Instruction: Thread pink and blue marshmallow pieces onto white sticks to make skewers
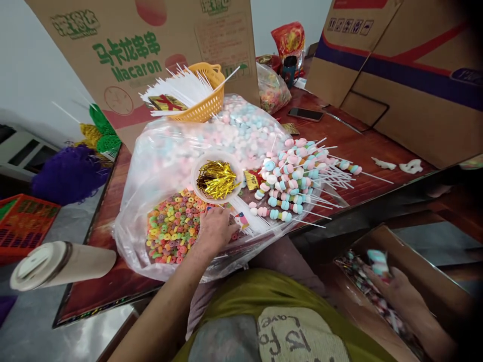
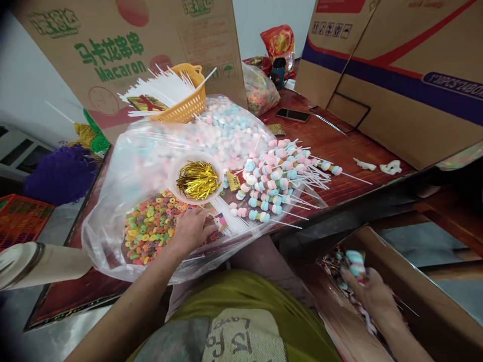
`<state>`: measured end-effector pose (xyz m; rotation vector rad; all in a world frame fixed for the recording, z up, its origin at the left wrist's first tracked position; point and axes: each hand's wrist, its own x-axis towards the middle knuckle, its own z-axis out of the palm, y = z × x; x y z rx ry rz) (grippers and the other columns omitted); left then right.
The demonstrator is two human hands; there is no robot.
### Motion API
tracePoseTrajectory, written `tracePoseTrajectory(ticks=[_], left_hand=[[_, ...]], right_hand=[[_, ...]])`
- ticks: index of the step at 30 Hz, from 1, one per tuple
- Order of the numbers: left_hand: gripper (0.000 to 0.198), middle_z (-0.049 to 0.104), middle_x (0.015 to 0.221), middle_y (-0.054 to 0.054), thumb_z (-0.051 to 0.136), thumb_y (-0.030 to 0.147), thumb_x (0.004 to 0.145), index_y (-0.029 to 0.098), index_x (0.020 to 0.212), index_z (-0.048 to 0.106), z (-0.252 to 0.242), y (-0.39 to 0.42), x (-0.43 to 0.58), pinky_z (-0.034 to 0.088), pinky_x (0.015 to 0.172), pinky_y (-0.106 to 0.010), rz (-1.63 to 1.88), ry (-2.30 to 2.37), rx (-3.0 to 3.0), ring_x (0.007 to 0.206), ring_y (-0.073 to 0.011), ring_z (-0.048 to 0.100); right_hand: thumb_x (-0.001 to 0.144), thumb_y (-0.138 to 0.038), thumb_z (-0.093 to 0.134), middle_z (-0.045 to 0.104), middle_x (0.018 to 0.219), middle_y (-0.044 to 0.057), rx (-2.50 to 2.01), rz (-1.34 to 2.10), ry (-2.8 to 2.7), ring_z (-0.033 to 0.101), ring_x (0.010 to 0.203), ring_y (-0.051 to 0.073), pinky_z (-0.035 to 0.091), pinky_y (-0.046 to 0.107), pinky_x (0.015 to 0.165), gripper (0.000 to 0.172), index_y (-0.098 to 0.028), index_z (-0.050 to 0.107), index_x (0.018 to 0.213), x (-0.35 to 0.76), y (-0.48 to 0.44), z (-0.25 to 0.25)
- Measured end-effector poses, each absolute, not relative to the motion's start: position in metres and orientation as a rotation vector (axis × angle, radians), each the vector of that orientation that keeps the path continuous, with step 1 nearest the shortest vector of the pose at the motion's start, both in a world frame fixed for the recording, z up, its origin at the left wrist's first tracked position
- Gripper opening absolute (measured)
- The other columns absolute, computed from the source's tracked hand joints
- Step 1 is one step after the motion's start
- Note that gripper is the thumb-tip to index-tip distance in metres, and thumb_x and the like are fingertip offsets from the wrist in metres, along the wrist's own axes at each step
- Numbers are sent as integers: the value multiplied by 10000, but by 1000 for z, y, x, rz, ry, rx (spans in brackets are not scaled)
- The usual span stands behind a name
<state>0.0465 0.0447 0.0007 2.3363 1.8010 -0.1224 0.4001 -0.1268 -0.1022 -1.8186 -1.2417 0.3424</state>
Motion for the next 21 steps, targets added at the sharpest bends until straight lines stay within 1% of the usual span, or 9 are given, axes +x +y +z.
tracePoseTrajectory(ticks=[2, 4, 5, 7, 12, 15, 18, 20, 21], left_hand=[[356, 623, 1066, -111, 621, 434, 737, 199, 1004, 613, -7, 52, 38, 344, 882, -436, -151, 1809, 2309, 1042, -299, 522], [286, 640, 999, -80, 626, 414, 735, 203, 928, 618, -13, 53, 37, 333, 885, -431, -145, 1775, 2272, 992, -269, 541], [260, 644, 975, -69, 628, 401, 734, 201, 899, 618, -16, 52, 37, 329, 886, -428, -134, 1761, 2252, 972, -259, 546], [285, 636, 1007, -65, 640, 405, 723, 202, 921, 616, -18, 48, 36, 321, 891, -428, -84, 1728, 2235, 988, -258, 539], [397, 605, 1104, -79, 649, 435, 719, 222, 1049, 597, -22, 34, 27, 318, 879, -422, 63, 1724, 2272, 1054, -269, 507], [204, 655, 933, -57, 623, 380, 756, 203, 855, 645, -22, 28, 23, 311, 859, -407, 105, 1727, 2229, 942, -243, 549], [179, 662, 820, -33, 540, 312, 830, 199, 752, 654, -14, 25, 22, 299, 865, -379, 192, 1595, 2232, 864, -202, 563], [183, 664, 815, -29, 518, 291, 847, 205, 788, 669, -3, 25, 22, 308, 858, -349, 263, 1404, 2271, 852, -190, 561], [181, 664, 814, -27, 516, 283, 849, 207, 799, 672, 4, 24, 21, 320, 847, -330, 294, 1283, 2283, 844, -184, 561]], right_hand=[[613, -491, 704, 295, 393, -38, -1943, -41, -1294, 381, 416, 193, 231, 347, 472, 383, -311, 372, 555, 418, -130, -105], [763, -472, 568, 475, 538, 38, -1953, -114, -1382, 482, 571, 248, 281, 379, 536, 185, -318, 485, 701, 404, -115, -95], [847, -435, 455, 555, 639, 78, -1885, -43, -1482, 508, 638, 258, 307, 393, 574, 167, -304, 518, 764, 387, -102, -86], [910, -335, 357, 596, 713, 107, -1731, 48, -1707, 520, 693, 244, 328, 394, 643, 246, -260, 530, 752, 341, -71, -66], [900, -415, 427, 518, 583, 52, -1482, 201, -2026, 460, 616, 178, 303, 332, 621, 401, -194, 503, 574, 239, -13, -40], [883, -433, 461, 598, 791, 96, -1366, 308, -2028, 514, 793, 217, 374, 342, 701, 320, -158, 598, 792, 218, -2, -41], [852, -377, 515, 563, 1119, 149, -1271, 414, -1907, 477, 1051, 256, 396, 407, 870, 375, -143, 523, 1146, 216, 1, -36], [819, -348, 562, 549, 1151, 138, -1184, 525, -1904, 477, 1069, 247, 406, 404, 885, 416, -162, 494, 1185, 215, 2, -28], [820, -323, 560, 577, 1081, 116, -1124, 596, -1929, 506, 1011, 227, 426, 375, 847, 337, -175, 529, 1121, 213, 2, -23]])
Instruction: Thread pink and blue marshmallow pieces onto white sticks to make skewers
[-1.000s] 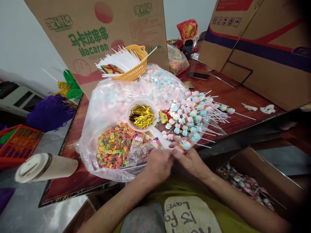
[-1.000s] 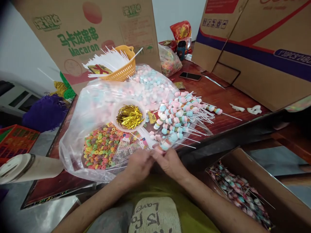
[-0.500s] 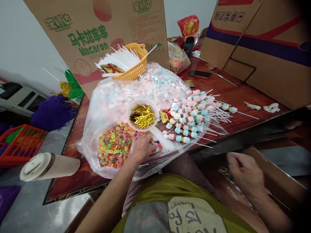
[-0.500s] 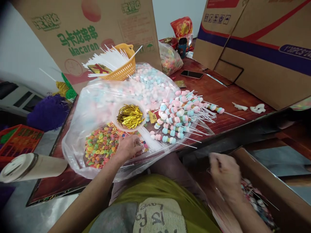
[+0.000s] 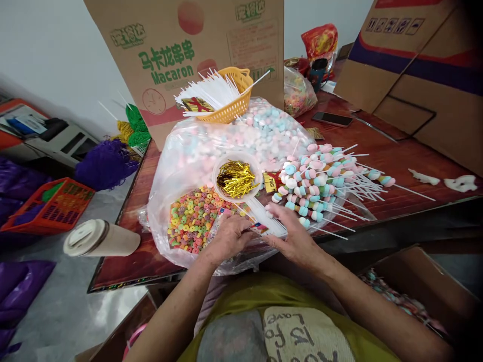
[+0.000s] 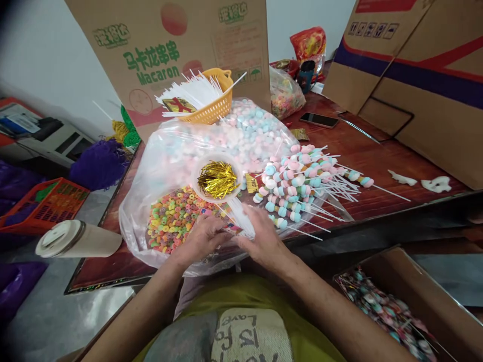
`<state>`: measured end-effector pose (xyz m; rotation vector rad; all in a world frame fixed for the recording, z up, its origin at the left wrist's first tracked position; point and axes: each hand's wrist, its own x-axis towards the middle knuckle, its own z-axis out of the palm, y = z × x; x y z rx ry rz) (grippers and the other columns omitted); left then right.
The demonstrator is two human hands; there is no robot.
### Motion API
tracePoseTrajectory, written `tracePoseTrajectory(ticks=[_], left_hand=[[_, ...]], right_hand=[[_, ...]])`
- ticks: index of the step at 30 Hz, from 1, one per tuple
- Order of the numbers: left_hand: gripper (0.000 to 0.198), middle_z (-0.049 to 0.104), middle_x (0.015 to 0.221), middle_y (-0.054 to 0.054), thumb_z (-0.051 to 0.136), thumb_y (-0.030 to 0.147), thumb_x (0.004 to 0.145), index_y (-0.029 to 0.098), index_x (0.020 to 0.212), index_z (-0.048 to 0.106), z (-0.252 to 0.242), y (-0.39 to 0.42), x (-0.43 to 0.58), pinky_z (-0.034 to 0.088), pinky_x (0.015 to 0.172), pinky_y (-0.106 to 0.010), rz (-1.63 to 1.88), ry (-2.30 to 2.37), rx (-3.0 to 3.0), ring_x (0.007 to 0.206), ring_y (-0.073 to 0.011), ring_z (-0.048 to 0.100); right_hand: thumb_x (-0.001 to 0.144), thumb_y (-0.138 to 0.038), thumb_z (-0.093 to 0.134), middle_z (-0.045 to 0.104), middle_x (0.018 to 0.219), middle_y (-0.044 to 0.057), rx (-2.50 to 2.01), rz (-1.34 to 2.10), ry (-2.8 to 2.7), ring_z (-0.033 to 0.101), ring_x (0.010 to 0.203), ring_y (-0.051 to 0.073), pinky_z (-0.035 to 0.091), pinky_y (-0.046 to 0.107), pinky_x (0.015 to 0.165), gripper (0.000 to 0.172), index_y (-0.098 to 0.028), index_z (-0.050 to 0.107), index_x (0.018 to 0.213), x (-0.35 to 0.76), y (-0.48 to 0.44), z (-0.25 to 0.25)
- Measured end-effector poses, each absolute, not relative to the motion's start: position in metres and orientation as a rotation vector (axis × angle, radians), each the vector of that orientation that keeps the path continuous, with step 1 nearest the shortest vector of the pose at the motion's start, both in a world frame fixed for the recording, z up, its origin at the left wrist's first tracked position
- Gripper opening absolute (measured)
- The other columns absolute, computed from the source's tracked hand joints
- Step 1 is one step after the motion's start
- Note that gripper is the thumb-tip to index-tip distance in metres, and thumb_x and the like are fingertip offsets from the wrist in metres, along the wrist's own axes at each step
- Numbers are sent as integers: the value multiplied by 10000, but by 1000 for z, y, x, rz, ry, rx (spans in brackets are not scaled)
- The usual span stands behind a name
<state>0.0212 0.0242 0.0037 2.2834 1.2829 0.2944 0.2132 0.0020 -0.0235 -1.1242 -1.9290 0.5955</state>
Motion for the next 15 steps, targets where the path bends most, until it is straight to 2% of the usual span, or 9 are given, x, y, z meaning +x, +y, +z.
tracePoseTrajectory(ticks=[2, 4, 7, 10, 11, 15], left_hand=[[165, 660, 800, -17, 517, 269, 846, 211, 825, 670, 15, 21, 19, 355, 793, -289, 338, 1118, 2265, 800, -167, 563], [147, 655, 816, -6, 561, 288, 820, 216, 915, 648, 20, 16, 17, 384, 730, -260, 399, 1145, 2189, 765, -155, 564], [307, 642, 848, 3, 660, 320, 738, 207, 1013, 585, 16, 2, 18, 411, 675, -242, 546, 1364, 2013, 750, -146, 562], [166, 590, 678, 26, 631, 322, 761, 173, 779, 562, 2, -11, 21, 392, 574, -212, 692, 1448, 1900, 614, -108, 513], [176, 567, 629, 31, 606, 317, 782, 168, 712, 541, -3, -13, 22, 380, 549, -205, 730, 1435, 1902, 577, -99, 494], [238, 573, 606, 18, 482, 290, 875, 164, 688, 559, -12, -8, 21, 372, 547, -201, 724, 1255, 2144, 564, -94, 503]], right_hand=[[851, -255, 507, 595, 858, 59, -1021, 689, -1954, 534, 827, 171, 438, 295, 718, 104, -188, 573, 896, 207, 1, -17], [874, -204, 449, 538, 712, 22, -1009, 659, -1911, 497, 701, 136, 399, 247, 621, 160, -186, 529, 737, 201, -2, -16], [873, -214, 450, 462, 634, -9, -1065, 553, -1817, 436, 616, 111, 346, 226, 562, 220, -185, 448, 655, 195, -6, -21], [873, -257, 431, 382, 569, -33, -1160, 554, -1740, 366, 542, 95, 292, 227, 517, 299, -194, 359, 589, 198, -8, -27], [872, -278, 424, 367, 555, -36, -1198, 587, -1721, 350, 530, 93, 278, 231, 510, 319, -195, 343, 574, 200, -8, -29], [899, -365, 388, 333, 504, -41, -1279, 764, -1683, 322, 493, 83, 261, 230, 484, 410, -190, 331, 533, 210, -7, -33]])
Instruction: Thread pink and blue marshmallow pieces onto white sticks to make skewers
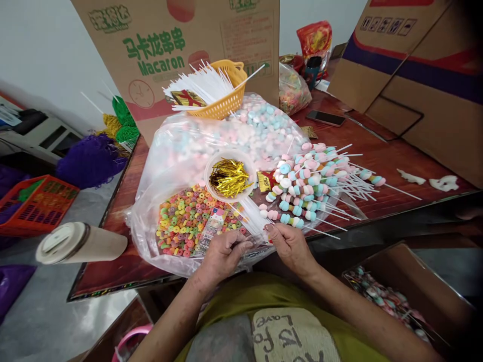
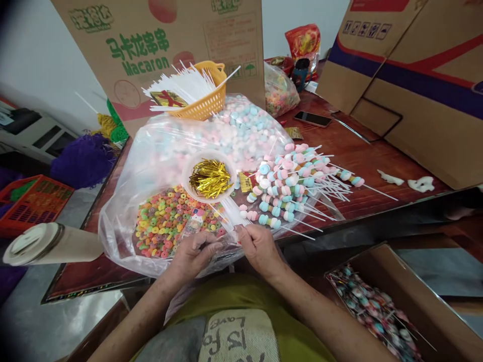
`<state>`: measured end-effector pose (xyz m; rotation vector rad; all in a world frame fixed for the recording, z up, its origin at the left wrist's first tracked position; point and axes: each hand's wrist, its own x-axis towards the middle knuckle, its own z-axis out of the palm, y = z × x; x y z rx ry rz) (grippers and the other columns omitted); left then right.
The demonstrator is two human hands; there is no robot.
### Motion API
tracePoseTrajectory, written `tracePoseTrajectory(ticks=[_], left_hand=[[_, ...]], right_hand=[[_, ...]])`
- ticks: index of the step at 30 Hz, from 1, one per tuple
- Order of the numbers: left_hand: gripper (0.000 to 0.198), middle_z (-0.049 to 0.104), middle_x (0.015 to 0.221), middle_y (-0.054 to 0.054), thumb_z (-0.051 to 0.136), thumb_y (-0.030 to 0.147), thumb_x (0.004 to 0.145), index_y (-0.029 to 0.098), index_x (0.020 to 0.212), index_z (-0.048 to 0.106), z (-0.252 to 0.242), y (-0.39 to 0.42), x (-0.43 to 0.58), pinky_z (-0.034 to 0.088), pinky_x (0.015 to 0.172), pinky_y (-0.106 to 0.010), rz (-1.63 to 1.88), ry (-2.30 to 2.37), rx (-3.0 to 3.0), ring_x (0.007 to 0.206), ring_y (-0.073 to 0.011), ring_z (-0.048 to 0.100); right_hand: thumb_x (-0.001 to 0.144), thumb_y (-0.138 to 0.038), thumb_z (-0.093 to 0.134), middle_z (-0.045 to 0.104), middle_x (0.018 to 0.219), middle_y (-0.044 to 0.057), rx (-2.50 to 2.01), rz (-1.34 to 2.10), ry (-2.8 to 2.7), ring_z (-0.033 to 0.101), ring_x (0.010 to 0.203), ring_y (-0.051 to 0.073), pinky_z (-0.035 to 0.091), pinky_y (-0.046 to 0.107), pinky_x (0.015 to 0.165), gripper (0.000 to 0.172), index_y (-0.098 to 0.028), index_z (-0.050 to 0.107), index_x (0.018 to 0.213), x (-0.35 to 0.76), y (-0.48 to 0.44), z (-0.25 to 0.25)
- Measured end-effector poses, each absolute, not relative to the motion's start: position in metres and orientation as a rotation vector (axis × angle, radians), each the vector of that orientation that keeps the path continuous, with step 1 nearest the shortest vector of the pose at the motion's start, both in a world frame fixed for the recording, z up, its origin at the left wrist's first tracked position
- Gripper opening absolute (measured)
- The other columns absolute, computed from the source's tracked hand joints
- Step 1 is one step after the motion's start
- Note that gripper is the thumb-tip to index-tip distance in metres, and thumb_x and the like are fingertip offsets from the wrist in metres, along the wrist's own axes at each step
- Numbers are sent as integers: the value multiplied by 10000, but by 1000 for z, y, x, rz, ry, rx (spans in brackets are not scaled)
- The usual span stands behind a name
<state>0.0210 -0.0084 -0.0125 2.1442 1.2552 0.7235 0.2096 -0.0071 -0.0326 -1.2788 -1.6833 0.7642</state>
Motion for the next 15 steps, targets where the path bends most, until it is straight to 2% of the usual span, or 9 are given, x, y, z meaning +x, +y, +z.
tracePoseTrajectory(ticks=[6, 9, 12, 15], left_hand=[[374, 584, 684, -25, 339, 322, 941, 169, 676, 553, 5, 3, 15, 391, 638, -250, 445, 1241, 2568, 673, -135, 537], [382, 554, 631, -11, 284, 307, 951, 175, 691, 531, 8, -1, 12, 384, 568, -230, 496, 1326, 2570, 604, -124, 520], [366, 513, 554, 20, 288, 301, 952, 180, 704, 527, 1, -5, 3, 365, 489, -209, 670, 1407, 2471, 505, -102, 490], [238, 618, 666, 8, 367, 258, 937, 182, 859, 579, -9, -3, -7, 433, 549, -201, 951, 1342, 2400, 583, -99, 573]], right_hand=[[914, -456, 330, 334, 503, -34, -1262, 813, -1679, 334, 492, 86, 283, 228, 477, 470, -189, 331, 527, 208, -6, -34], [939, -452, 243, 331, 490, -31, -1310, 773, -1600, 334, 481, 95, 290, 234, 474, 483, -199, 316, 534, 221, -2, -32], [944, -393, 263, 448, 548, 4, -1541, 452, -1664, 428, 570, 130, 333, 255, 547, 456, -184, 432, 577, 253, 1, -30], [872, -316, 452, 597, 821, 87, -1803, 13, -2110, 496, 823, 224, 335, 311, 644, 244, -162, 599, 752, 282, -4, -32]])
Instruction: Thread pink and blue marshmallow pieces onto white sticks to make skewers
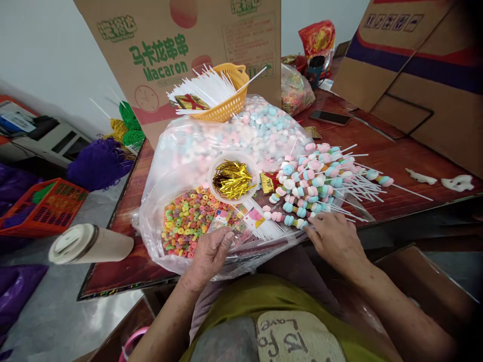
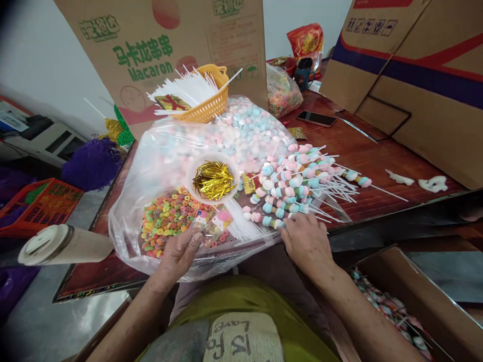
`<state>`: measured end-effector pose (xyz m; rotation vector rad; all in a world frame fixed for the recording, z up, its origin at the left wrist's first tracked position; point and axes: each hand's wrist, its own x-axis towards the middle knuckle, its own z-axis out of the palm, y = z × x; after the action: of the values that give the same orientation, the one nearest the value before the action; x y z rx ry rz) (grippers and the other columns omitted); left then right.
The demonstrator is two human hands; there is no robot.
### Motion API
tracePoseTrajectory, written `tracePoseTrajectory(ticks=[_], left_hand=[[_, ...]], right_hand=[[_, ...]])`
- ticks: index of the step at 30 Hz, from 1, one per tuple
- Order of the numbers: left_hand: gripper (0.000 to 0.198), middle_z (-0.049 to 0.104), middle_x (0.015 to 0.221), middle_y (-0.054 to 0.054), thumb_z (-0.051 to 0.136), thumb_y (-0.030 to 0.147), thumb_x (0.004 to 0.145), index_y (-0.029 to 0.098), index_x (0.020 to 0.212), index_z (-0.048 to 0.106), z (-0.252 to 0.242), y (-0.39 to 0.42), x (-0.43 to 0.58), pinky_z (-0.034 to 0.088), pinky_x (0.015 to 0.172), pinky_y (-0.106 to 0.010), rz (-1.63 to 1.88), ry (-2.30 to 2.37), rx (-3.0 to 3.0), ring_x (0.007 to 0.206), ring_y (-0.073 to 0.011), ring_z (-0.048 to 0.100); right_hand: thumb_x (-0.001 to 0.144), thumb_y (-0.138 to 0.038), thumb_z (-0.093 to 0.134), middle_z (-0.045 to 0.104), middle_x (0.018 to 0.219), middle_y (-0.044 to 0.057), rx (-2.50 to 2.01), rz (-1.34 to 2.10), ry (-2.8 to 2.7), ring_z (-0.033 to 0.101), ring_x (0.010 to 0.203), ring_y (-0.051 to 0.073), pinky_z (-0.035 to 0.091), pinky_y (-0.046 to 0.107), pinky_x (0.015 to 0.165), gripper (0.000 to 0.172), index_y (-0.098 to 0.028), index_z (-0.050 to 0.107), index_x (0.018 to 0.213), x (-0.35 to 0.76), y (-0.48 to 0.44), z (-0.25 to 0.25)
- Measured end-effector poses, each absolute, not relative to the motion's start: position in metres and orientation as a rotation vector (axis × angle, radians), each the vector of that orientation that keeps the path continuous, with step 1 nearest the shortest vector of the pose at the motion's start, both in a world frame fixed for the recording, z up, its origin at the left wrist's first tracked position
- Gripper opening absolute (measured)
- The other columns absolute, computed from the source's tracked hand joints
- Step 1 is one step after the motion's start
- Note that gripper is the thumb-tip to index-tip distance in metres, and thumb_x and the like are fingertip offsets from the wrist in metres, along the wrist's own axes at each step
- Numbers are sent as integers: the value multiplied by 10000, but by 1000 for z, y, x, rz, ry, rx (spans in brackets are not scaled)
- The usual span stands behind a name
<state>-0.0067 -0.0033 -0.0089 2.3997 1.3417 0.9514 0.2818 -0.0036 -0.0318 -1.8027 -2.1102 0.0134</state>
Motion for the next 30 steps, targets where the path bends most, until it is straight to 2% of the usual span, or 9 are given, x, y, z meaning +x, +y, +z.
tracePoseTrajectory(ticks=[3, 6, 9, 13, 17, 20, 25, 30], left_hand=[[160, 680, 819, -27, 444, 211, 905, 201, 986, 582, -13, 2, -11, 486, 685, -256, 1168, 1154, 2443, 746, -133, 629], [145, 682, 845, -41, 464, 178, 888, 205, 971, 580, -10, 5, -13, 478, 755, -322, 1185, 1039, 2464, 802, -153, 627], [147, 683, 866, -45, 454, 158, 891, 204, 956, 578, -3, 3, -17, 451, 801, -357, 1153, 1074, 2477, 851, -161, 624], [143, 689, 872, -43, 449, 178, 896, 207, 944, 581, 4, 2, -23, 431, 798, -363, 1104, 1111, 2541, 854, -168, 614], [144, 695, 896, -49, 442, 210, 902, 203, 945, 579, 11, 5, -21, 413, 785, -356, 1075, 1078, 2606, 830, -167, 598], [165, 703, 897, -49, 428, 227, 907, 196, 899, 590, 16, 7, -20, 388, 794, -356, 1023, 1072, 2659, 809, -164, 590], [203, 718, 876, -29, 429, 236, 903, 192, 835, 615, 25, 8, -19, 337, 814, -372, 784, 1123, 2772, 765, -164, 578], [181, 714, 850, -29, 448, 237, 893, 191, 826, 610, 29, 12, -14, 322, 833, -391, 554, 1015, 2855, 754, -164, 576]], right_hand=[[851, -196, 461, 603, 902, 99, -1962, -170, -2373, 492, 863, 250, 320, 334, 658, 177, -166, 635, 833, 291, -9, -41], [844, -133, 437, 596, 856, 97, -2003, -200, -2412, 506, 841, 245, 334, 335, 656, 194, -159, 622, 792, 293, -6, -50], [866, -140, 405, 596, 801, 88, -1854, -151, -2306, 541, 784, 220, 386, 327, 653, 204, -151, 590, 782, 304, -3, -46], [902, -226, 415, 625, 796, 49, -1384, -64, -2058, 590, 744, 169, 457, 285, 674, 175, -184, 580, 866, 318, -10, -16], [864, -177, 499, 653, 880, 56, -1200, -250, -2101, 612, 802, 165, 471, 269, 728, 135, -182, 593, 961, 313, -18, 11], [842, -124, 504, 657, 838, 44, -1129, -424, -2201, 599, 778, 156, 452, 258, 711, 144, -174, 604, 933, 307, -19, 18], [829, -34, 418, 639, 740, 40, -1038, -480, -2398, 533, 660, 150, 389, 281, 617, 256, -166, 636, 861, 306, -20, 21], [870, -105, 429, 651, 786, 61, -1089, -274, -2436, 553, 669, 134, 399, 253, 598, 222, -170, 632, 813, 308, -16, 22]])
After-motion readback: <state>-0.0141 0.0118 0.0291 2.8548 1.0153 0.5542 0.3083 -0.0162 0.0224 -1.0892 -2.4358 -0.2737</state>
